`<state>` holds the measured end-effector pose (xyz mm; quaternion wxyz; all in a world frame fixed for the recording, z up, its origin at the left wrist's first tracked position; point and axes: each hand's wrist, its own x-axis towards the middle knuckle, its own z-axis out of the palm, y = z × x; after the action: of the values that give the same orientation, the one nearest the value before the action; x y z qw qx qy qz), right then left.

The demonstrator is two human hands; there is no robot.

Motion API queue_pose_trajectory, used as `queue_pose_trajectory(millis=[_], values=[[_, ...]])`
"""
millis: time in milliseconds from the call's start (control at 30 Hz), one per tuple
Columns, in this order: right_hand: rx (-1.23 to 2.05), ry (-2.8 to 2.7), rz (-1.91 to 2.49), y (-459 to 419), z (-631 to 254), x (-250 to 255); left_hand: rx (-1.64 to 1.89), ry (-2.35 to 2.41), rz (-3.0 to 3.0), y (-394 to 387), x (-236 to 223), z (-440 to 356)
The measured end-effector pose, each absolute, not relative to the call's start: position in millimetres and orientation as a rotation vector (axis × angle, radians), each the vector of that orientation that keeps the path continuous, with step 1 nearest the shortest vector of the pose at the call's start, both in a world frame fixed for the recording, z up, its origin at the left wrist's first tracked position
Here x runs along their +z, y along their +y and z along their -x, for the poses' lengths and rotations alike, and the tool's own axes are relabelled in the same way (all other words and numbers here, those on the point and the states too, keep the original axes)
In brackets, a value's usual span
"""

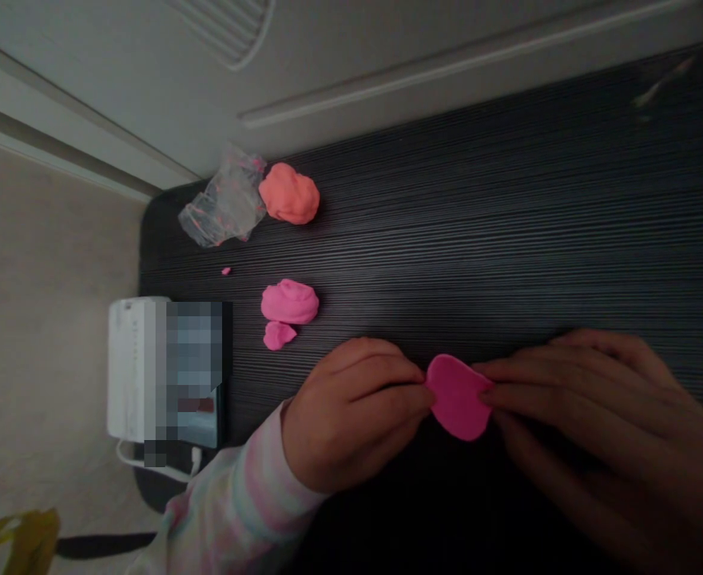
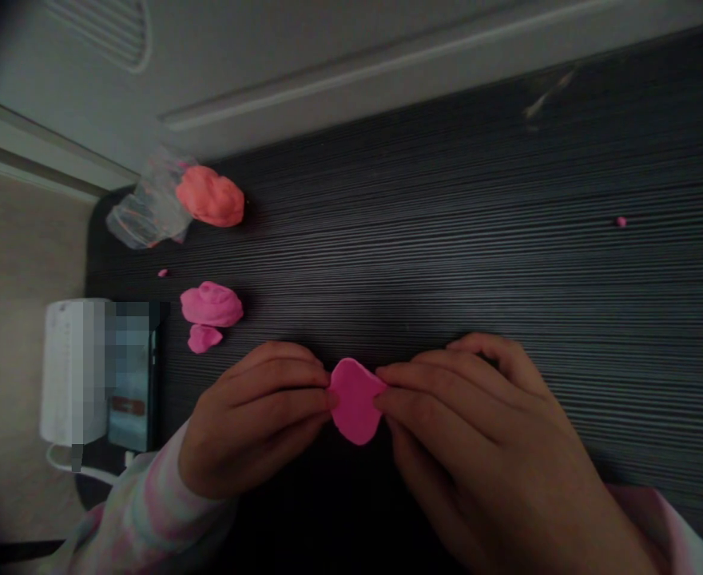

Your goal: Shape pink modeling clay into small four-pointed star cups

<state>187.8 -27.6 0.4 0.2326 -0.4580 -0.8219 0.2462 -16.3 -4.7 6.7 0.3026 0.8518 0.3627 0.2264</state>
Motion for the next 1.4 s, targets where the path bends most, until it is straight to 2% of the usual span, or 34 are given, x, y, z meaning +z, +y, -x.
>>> queue_pose_trajectory(millis=[267,700,1400], values=[[0.742,-2.166,1.303,-26,-183,5,0.691,0.913,-2.284,-4,5,16],[0.587,-2.178,1.263,-29,-173,8,0.885,0.859,-2.375,-6,-1,13],[0.569,-2.232,1.18,-31,-177,-1,0.876,0.822,-2.442,-4,-7,15]])
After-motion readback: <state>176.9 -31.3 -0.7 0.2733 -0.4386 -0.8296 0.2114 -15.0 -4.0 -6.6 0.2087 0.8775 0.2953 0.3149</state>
